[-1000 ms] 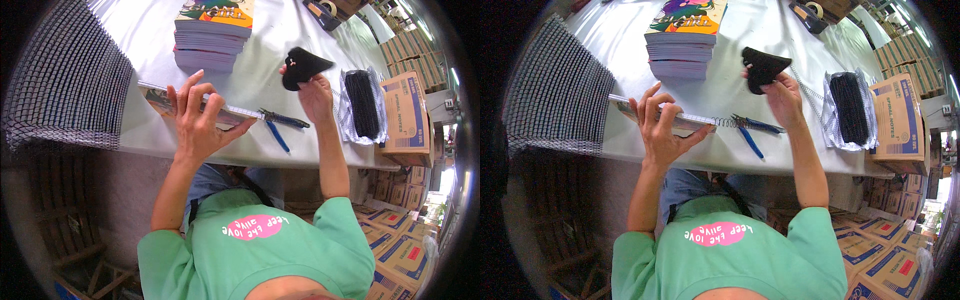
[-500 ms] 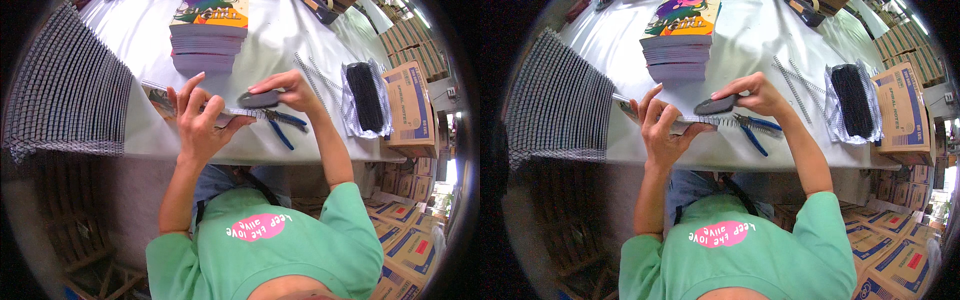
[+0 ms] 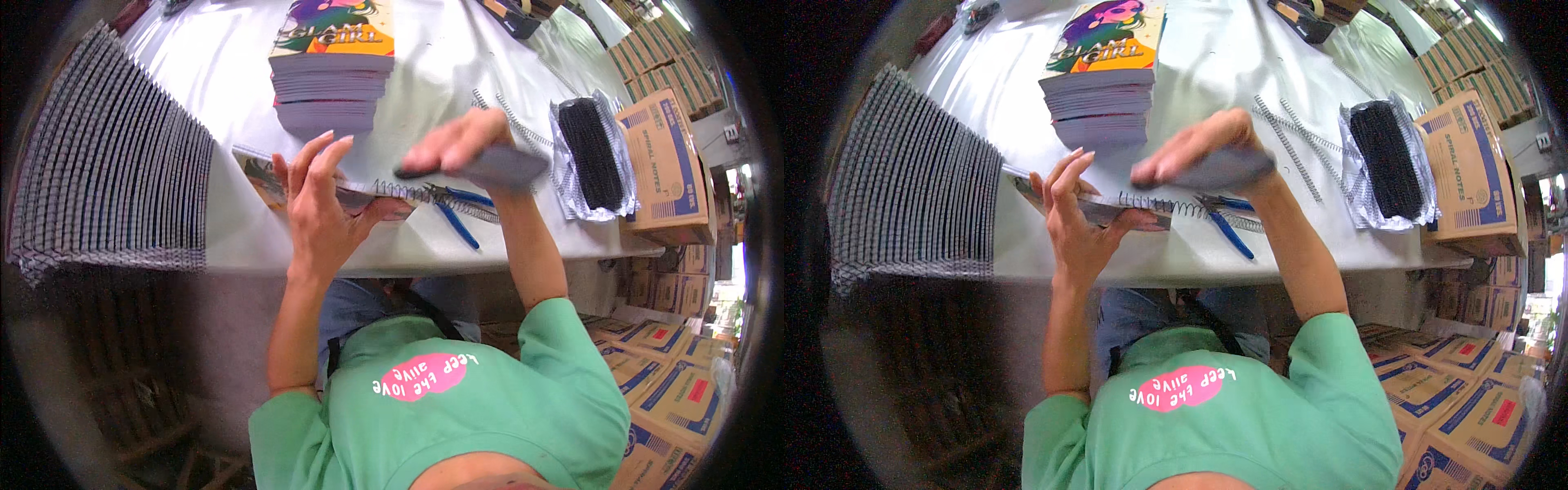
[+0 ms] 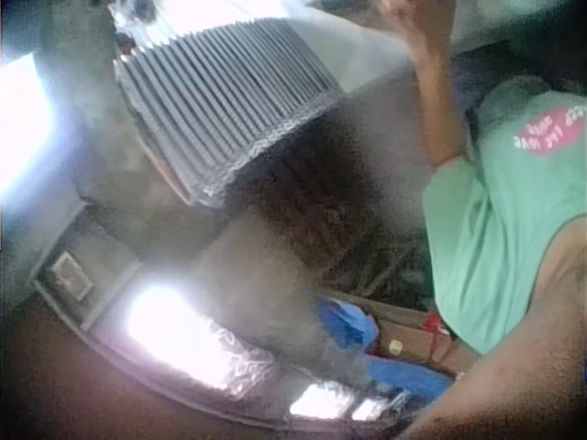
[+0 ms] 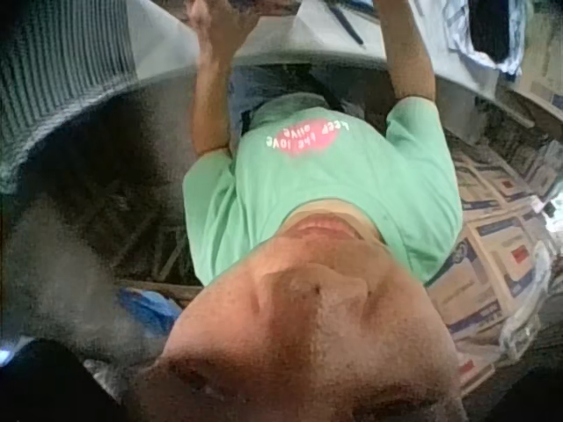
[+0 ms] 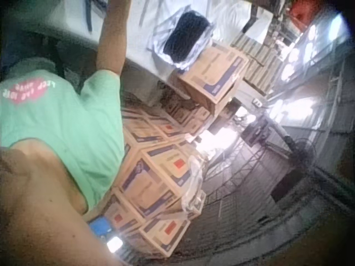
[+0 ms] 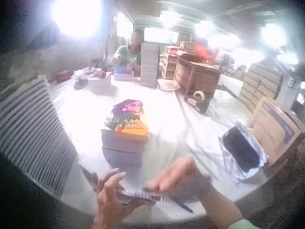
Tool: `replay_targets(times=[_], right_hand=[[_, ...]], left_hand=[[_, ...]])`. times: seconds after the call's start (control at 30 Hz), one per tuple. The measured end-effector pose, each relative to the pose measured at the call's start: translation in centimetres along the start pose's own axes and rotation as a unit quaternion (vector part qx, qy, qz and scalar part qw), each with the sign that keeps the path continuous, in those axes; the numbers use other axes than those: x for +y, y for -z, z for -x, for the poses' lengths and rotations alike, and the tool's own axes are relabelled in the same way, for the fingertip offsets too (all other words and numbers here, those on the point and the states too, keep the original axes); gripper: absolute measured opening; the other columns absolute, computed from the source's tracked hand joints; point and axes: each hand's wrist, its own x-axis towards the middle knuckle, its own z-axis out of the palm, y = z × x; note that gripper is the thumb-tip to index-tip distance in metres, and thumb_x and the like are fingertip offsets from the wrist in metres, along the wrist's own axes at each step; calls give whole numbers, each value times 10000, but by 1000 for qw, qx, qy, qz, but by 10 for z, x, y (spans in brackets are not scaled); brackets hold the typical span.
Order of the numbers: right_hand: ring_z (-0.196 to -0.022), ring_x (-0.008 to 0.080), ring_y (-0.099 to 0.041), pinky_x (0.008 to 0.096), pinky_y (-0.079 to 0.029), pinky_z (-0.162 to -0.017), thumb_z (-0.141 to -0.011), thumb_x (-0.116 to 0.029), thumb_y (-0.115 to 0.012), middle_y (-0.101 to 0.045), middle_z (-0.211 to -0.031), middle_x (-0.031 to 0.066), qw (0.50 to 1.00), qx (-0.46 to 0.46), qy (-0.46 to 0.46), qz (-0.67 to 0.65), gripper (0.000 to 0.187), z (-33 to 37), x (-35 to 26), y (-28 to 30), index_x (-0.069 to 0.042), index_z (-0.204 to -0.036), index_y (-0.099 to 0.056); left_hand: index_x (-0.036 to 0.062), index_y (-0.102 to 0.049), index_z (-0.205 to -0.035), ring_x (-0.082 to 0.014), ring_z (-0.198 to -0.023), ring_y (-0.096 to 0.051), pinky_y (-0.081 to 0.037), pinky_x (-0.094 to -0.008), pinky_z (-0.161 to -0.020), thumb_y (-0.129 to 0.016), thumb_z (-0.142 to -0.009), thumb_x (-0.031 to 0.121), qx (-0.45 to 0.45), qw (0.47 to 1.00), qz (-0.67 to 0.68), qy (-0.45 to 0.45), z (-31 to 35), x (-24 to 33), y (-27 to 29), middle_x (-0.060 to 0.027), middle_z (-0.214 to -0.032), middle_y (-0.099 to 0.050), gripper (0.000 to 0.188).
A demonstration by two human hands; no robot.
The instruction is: The person manually assembles spiral notebooks by threading a plastic coil through the pre-punched holes of a notebook stack, trimming the excess coil with pliers, and placing the finished notebook onto a growing stack.
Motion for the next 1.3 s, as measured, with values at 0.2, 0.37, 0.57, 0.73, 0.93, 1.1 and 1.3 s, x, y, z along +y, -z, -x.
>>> replay_targets(times=[0.2,0.37,0.57,0.73,0.93,1.1,1.3], right_hand=[[-881,177,-644,292,-525,-783,-701,43,-659,-669,-924,146,941,282,-92,161,289,24,-5,25,28,-989,-648],[-692,137,-596,283,-527,-634,-729,-46,-681,-596,-822,67,852,323,-26,412,405,15,-33,-67,0,-1123,-596],[-558,148,-543,288,-460,-501,-707,-63,-690,-564,-744,61,765,295,-25,572,410,45,30,-98,1,-1104,-607],[-589,130,-563,258,-475,-529,-676,-18,-706,-598,-731,66,774,366,44,515,294,42,-28,-104,47,-955,-641],[-840,198,-642,310,-535,-766,-727,59,-652,-660,-934,131,906,371,47,196,271,25,-71,-46,33,-995,-619],[-784,166,-649,282,-535,-742,-714,70,-662,-672,-824,97,947,274,-157,64,196,43,-37,-29,24,-903,-648],[-878,131,-614,280,-498,-810,-705,24,-715,-656,-955,93,946,259,-170,92,382,43,-28,-56,18,-1066,-590]], left_hand=[[102,-541,-1112,-260,-1093,-499,-184,-459,-1070,-768,-568,484,-14,999,-45,-19,-4,3,1,-95,-1057,-559,702],[118,-582,-962,-250,-1031,-483,-211,-476,-1052,-754,-643,347,-33,988,-145,-29,-6,4,0,-51,-886,-501,428],[108,-588,-894,-237,-946,-491,-214,-472,-1049,-734,-678,249,-28,991,-127,-23,-12,-3,-5,-44,-851,-493,296],[110,-601,-880,-233,-922,-506,-203,-451,-1059,-742,-676,230,-23,996,-87,-13,-6,0,4,-36,-846,-496,276],[135,-637,-916,-225,-1048,-513,-241,-459,-1053,-755,-668,276,-79,995,0,-68,-4,7,20,-28,-835,-514,308],[126,-649,-914,-265,-1090,-518,-203,-487,-1072,-773,-644,267,-68,997,-6,-29,2,16,24,-44,-837,-538,329],[124,-651,-881,-264,-1075,-530,-209,-482,-1065,-786,-629,248,-84,996,-18,-11,1,19,28,-48,-828,-547,312]])
